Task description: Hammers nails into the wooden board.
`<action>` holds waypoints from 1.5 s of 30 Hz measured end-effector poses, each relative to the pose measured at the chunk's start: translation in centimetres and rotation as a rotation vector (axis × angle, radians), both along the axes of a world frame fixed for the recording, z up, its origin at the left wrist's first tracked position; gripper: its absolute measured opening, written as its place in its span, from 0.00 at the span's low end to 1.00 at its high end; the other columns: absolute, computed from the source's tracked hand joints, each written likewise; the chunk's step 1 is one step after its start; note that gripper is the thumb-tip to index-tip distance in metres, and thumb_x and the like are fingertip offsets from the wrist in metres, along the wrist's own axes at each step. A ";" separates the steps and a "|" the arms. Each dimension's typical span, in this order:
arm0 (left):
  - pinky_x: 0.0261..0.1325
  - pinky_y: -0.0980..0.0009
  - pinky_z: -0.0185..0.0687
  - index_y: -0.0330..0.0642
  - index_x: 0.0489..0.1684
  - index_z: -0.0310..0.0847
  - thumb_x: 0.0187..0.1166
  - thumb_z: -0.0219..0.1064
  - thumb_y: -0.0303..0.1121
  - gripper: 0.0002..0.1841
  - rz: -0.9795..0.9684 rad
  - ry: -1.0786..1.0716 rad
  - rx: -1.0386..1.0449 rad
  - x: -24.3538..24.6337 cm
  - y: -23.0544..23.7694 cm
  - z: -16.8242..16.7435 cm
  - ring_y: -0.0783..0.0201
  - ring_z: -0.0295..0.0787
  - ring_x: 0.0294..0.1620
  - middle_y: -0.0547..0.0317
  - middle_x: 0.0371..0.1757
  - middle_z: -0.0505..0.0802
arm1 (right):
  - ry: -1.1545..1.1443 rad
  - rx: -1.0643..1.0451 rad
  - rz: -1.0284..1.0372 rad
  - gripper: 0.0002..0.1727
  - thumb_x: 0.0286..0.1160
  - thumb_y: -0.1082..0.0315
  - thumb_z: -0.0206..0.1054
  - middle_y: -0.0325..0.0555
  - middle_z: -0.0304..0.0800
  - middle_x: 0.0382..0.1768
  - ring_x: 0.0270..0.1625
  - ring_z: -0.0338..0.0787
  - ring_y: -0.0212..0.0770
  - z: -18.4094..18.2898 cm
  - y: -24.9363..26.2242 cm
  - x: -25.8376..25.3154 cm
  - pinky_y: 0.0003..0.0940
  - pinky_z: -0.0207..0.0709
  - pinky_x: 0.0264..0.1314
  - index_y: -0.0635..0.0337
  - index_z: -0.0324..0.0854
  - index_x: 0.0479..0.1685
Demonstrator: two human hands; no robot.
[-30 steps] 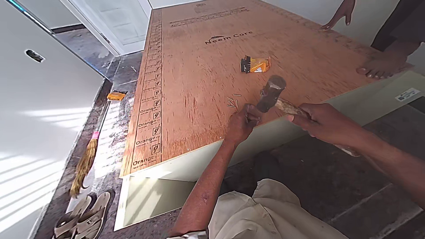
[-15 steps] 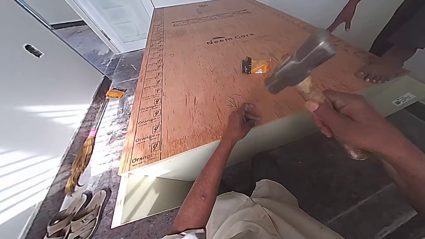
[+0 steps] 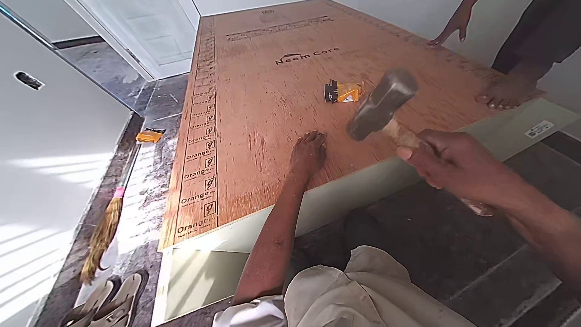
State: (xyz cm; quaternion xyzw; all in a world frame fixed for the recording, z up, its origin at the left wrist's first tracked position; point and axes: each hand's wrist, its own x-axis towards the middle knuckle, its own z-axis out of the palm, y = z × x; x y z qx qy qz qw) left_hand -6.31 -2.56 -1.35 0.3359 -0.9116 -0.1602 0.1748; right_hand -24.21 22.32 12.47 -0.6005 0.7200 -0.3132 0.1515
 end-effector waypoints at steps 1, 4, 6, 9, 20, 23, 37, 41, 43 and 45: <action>0.90 0.40 0.53 0.43 0.80 0.78 0.93 0.51 0.36 0.22 0.005 -0.002 0.000 -0.1 0.0 0.0 0.42 0.66 0.89 0.44 0.85 0.77 | -0.029 -0.191 0.022 0.23 0.85 0.39 0.57 0.29 0.76 0.14 0.12 0.77 0.26 1.4 0.3 0.3 0.24 0.72 0.12 0.45 0.76 0.31; 0.92 0.44 0.53 0.44 0.81 0.77 0.93 0.48 0.37 0.22 0.026 -0.050 0.035 -0.6 -0.3 0.4 0.46 0.66 0.90 0.47 0.85 0.78 | -0.146 -0.546 0.009 0.22 0.90 0.40 0.52 0.30 0.77 0.17 0.12 0.78 0.30 3.8 -0.3 1.2 0.27 0.77 0.11 0.47 0.73 0.39; 0.91 0.45 0.56 0.42 0.77 0.79 0.92 0.49 0.36 0.21 0.027 -0.024 0.032 -0.7 -0.3 0.4 0.45 0.68 0.88 0.46 0.82 0.80 | -0.042 -0.456 -0.055 0.19 0.89 0.44 0.54 0.29 0.77 0.18 0.13 0.79 0.28 2.1 -0.9 1.4 0.27 0.78 0.13 0.49 0.73 0.42; 0.90 0.44 0.57 0.41 0.76 0.79 0.93 0.49 0.36 0.21 0.020 -0.012 0.030 -0.6 -0.3 0.4 0.45 0.69 0.88 0.45 0.82 0.81 | 0.141 0.287 -0.079 0.21 0.89 0.48 0.60 0.44 0.76 0.21 0.23 0.79 0.41 -3.6 -2.1 1.0 0.42 0.75 0.29 0.61 0.77 0.43; 0.89 0.47 0.59 0.42 0.76 0.80 0.92 0.49 0.34 0.21 0.019 -0.005 0.016 -0.7 -0.1 0.2 0.45 0.70 0.87 0.44 0.82 0.80 | -0.095 -0.575 -0.040 0.20 0.90 0.41 0.52 0.26 0.78 0.20 0.16 0.80 0.28 3.2 -1.3 0.9 0.28 0.81 0.15 0.46 0.73 0.39; 0.91 0.48 0.55 0.43 0.79 0.77 0.93 0.48 0.34 0.22 0.037 -0.040 0.041 -0.7 -0.1 0.5 0.45 0.65 0.90 0.44 0.87 0.74 | 0.117 -0.107 -0.071 0.21 0.87 0.47 0.58 0.35 0.75 0.17 0.16 0.79 0.32 -2.2 -1.5 0.7 0.33 0.77 0.19 0.58 0.76 0.40; 0.92 0.48 0.53 0.46 0.87 0.69 0.94 0.46 0.36 0.24 0.028 -0.074 0.084 -0.6 0.4 1.0 0.47 0.64 0.91 0.49 0.85 0.77 | 0.006 -0.501 -0.058 0.19 0.89 0.45 0.54 0.27 0.78 0.19 0.16 0.80 0.27 0.2 -1.0 1.2 0.27 0.79 0.16 0.51 0.74 0.40; 0.92 0.49 0.56 0.41 0.80 0.76 0.94 0.46 0.34 0.22 0.001 -0.065 0.069 -0.6 0.6 0.5 0.48 0.65 0.91 0.52 0.86 0.78 | 0.206 0.430 -0.094 0.23 0.90 0.48 0.58 0.47 0.76 0.24 0.29 0.82 0.46 -6.9 -1.8 0.7 0.46 0.76 0.34 0.63 0.76 0.42; 0.91 0.48 0.58 0.40 0.79 0.77 0.94 0.46 0.35 0.22 0.015 -0.035 0.058 -0.9 0.0 1.1 0.48 0.65 0.90 0.51 0.85 0.78 | 0.198 0.420 -0.127 0.23 0.88 0.47 0.61 0.43 0.73 0.21 0.26 0.78 0.41 -5.7 -2.3 0.1 0.42 0.72 0.31 0.60 0.76 0.38; 0.90 0.48 0.59 0.39 0.78 0.78 0.94 0.47 0.35 0.22 0.018 -0.031 0.064 -0.5 0.3 0.7 0.48 0.67 0.89 0.50 0.84 0.80 | 0.159 0.182 -0.114 0.23 0.85 0.44 0.62 0.35 0.72 0.16 0.18 0.76 0.32 -4.2 -0.7 0.2 0.32 0.71 0.21 0.54 0.76 0.34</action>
